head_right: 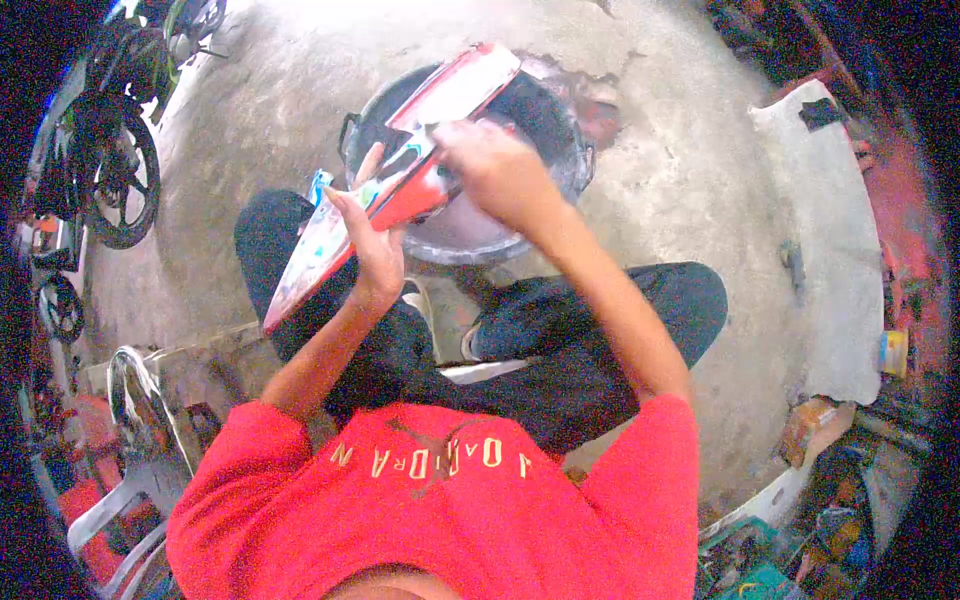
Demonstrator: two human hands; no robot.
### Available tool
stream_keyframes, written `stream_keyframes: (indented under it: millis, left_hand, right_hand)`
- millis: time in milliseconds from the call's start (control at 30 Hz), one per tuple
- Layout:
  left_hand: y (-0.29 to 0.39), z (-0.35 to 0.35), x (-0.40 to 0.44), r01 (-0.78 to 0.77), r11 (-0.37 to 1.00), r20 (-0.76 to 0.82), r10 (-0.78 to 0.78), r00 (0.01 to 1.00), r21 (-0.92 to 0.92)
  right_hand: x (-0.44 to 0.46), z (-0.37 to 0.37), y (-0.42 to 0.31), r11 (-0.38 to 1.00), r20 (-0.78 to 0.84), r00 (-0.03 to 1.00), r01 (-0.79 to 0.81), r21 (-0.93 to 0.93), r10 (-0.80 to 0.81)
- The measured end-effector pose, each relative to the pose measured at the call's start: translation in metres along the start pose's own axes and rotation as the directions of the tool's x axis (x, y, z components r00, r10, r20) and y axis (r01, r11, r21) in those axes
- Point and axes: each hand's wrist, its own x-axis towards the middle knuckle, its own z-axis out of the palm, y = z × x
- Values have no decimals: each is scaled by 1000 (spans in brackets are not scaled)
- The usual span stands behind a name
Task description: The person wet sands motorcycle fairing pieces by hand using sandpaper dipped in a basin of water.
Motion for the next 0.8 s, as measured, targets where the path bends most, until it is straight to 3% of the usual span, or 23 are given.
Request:
stream_keyframes:
  millis: [100,133,200,267,333,433,533,600,633,667,767,800]
  left_hand:
    - [-4,-7,2,-54,993,24,52,998,107]
    - [-6,-6,2,-49,997,11,48,999,66]
    - [-9,-2,2,-38,999,-6,38,999,-15]
    - [-6,-1,-1,-16,1000,-24,15,1000,-11]
    - [-3,-2,0,-10,1000,-12,10,1000,-8]
    - [-5,-9,2,-86,989,42,82,996,120]
    - [-12,0,2,-28,1000,-75,29,997,11]
    - [-6,0,-1,39,999,-53,-40,998,-22]
    - [-7,-1,-1,42,999,-53,-43,998,-15]
    - [-7,-2,2,41,999,-48,-41,998,-6]
    - [-11,-6,4,-49,996,-12,50,999,69]
    - [-1,-4,-1,-74,995,50,71,996,63]
  right_hand:
    - [9,-24,-65,970,-23,993,119,213,-116]
    - [9,-27,-73,964,-12,993,119,240,-120]
    - [7,-16,-50,970,-14,996,94,222,-93]
    - [4,-3,-19,976,-6,992,-119,185,122]
    - [7,-5,-21,980,21,993,-120,161,119]
    - [14,-26,-76,946,-41,987,161,280,-156]
    - [8,-11,-48,956,-76,988,148,255,-133]
    - [9,-2,-15,973,33,991,-134,186,130]
    - [5,-1,-11,977,44,991,-129,170,123]
    - [5,1,-6,981,50,992,-121,152,114]
    - [9,-21,-67,936,15,995,87,341,-98]
    - [9,-22,-80,927,-59,992,127,353,-114]
